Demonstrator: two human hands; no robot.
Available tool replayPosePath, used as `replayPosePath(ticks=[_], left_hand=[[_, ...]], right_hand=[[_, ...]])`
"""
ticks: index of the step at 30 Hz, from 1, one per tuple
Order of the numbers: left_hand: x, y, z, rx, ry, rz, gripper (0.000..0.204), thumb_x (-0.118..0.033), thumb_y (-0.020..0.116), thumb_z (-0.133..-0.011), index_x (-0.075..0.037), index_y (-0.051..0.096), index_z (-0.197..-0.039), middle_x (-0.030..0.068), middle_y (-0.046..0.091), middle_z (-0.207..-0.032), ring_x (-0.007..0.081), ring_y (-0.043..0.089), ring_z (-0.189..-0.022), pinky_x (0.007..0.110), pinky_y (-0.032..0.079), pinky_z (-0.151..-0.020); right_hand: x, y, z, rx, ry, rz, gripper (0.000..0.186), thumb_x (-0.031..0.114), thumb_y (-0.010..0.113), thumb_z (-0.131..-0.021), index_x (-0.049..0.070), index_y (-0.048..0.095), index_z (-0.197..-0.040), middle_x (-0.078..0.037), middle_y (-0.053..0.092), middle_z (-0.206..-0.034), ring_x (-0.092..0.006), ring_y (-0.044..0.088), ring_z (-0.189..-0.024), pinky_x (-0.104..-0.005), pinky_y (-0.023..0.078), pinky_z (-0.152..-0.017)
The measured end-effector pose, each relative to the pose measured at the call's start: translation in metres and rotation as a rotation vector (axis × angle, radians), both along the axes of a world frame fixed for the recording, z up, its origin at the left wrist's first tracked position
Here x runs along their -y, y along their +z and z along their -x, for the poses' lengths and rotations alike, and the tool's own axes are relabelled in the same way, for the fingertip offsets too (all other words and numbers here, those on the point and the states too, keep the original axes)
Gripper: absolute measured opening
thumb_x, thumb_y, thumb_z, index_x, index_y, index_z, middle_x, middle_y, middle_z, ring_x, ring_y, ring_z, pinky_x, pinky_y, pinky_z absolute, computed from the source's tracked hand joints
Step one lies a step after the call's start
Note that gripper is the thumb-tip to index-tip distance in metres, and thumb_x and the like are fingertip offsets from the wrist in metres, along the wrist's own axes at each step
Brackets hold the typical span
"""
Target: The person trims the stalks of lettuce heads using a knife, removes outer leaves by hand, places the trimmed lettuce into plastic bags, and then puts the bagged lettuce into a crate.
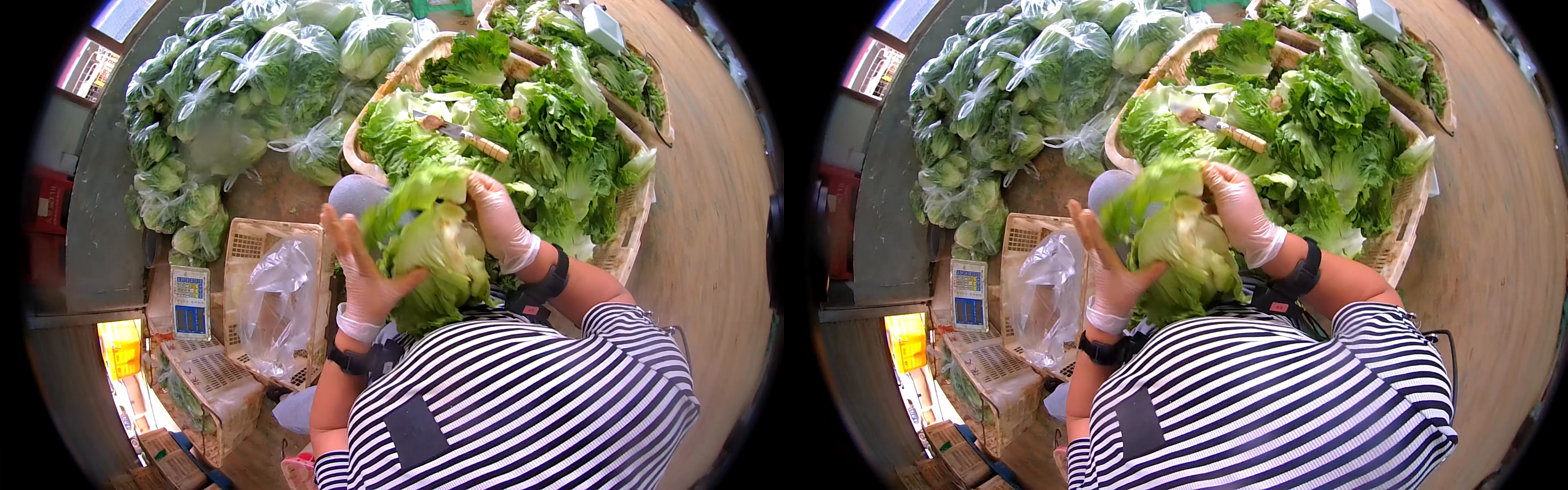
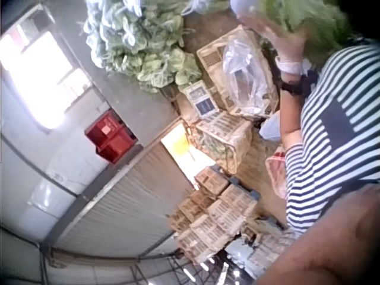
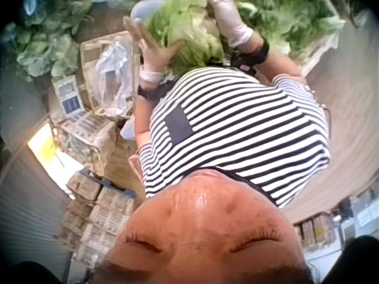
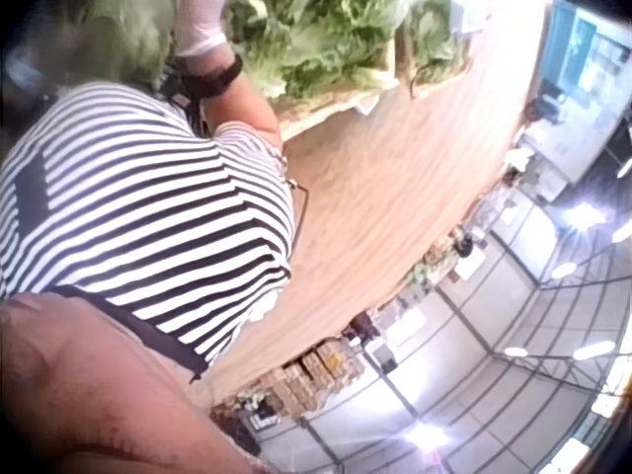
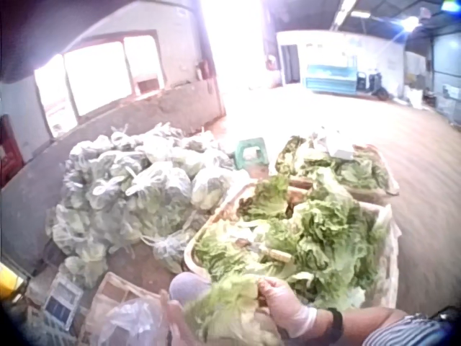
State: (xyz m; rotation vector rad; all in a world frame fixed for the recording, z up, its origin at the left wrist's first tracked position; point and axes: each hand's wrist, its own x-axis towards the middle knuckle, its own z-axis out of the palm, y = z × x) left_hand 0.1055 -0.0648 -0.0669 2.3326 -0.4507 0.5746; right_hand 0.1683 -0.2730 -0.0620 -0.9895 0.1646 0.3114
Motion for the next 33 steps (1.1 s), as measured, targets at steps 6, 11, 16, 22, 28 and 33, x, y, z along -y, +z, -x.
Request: replayPosePath(ticks=[6,11,16,22,28,33], left_hand=[[0.000,-0.024,-0.006,-0.588,-0.167,0.638,0.106,-0.037,0.077,-0.072,-0.006,0.010,-0.147,0.0183,0.024,-0.146,0.0278,0.025,-0.134,0.039,0.023,-0.109],[-0.004,-0.033,-0.005,-1.090,-0.310,0.986,0.069,-0.026,0.074,-0.075,0.001,0.044,-0.131,0.0103,0.055,-0.120,0.0179,0.051,-0.110,0.032,0.041,-0.096],[0.012,0.003,-0.004,-1.025,-0.079,0.736,0.060,-0.019,0.075,-0.075,0.001,0.048,-0.126,0.0086,0.060,-0.111,0.0152,0.056,-0.100,0.029,0.045,-0.089],[0.037,0.037,-0.006,-0.754,-0.155,0.451,0.060,-0.024,0.079,-0.069,-0.001,0.055,-0.118,0.0127,0.066,-0.101,0.0169,0.063,-0.093,0.029,0.049,-0.083],[0.042,0.038,0.000,-0.658,-0.068,0.316,0.060,-0.028,0.080,-0.067,-0.002,0.056,-0.116,0.0162,0.066,-0.098,0.0233,0.065,-0.090,0.033,0.050,-0.081],[0.034,0.038,0.004,-0.630,-0.030,0.343,0.059,-0.028,0.080,-0.068,-0.002,0.056,-0.115,0.0145,0.067,-0.096,0.0201,0.065,-0.087,0.031,0.050,-0.079]], right_hand=[[0.001,-0.038,0.001,-0.274,-0.090,-0.330,0.030,0.039,0.057,-0.091,0.009,0.063,-0.094,-0.003,0.066,-0.085,-0.0128,0.061,-0.078,-0.0261,0.049,-0.072],[0.005,-0.013,0.009,-0.172,-0.037,-0.078,0.022,0.029,0.061,-0.090,0.007,0.063,-0.094,-0.003,0.063,-0.082,-0.0113,0.058,-0.075,-0.0275,0.048,-0.071],[0.035,-0.005,0.016,0.279,-0.236,0.383,0.033,0.035,0.047,-0.097,0.006,0.062,-0.095,0.001,0.057,-0.072,-0.0057,0.048,-0.058,-0.0202,0.039,-0.053],[0.080,-0.003,0.050,0.115,0.012,0.344,0.049,0.046,0.036,-0.097,0.005,0.059,-0.113,-0.001,0.059,-0.082,-0.0082,0.051,-0.061,-0.0208,0.041,-0.056],[0.040,0.023,0.043,0.724,0.034,1.112,0.052,0.042,0.058,-0.088,0.010,0.051,-0.129,-0.014,0.060,-0.103,-0.0270,0.061,-0.090,-0.0323,0.048,-0.079],[0.040,0.035,0.025,0.879,0.121,1.096,0.040,0.031,0.058,-0.089,0.010,0.057,-0.123,-0.018,0.063,-0.109,-0.0310,0.064,-0.090,-0.0356,0.051,-0.078]])
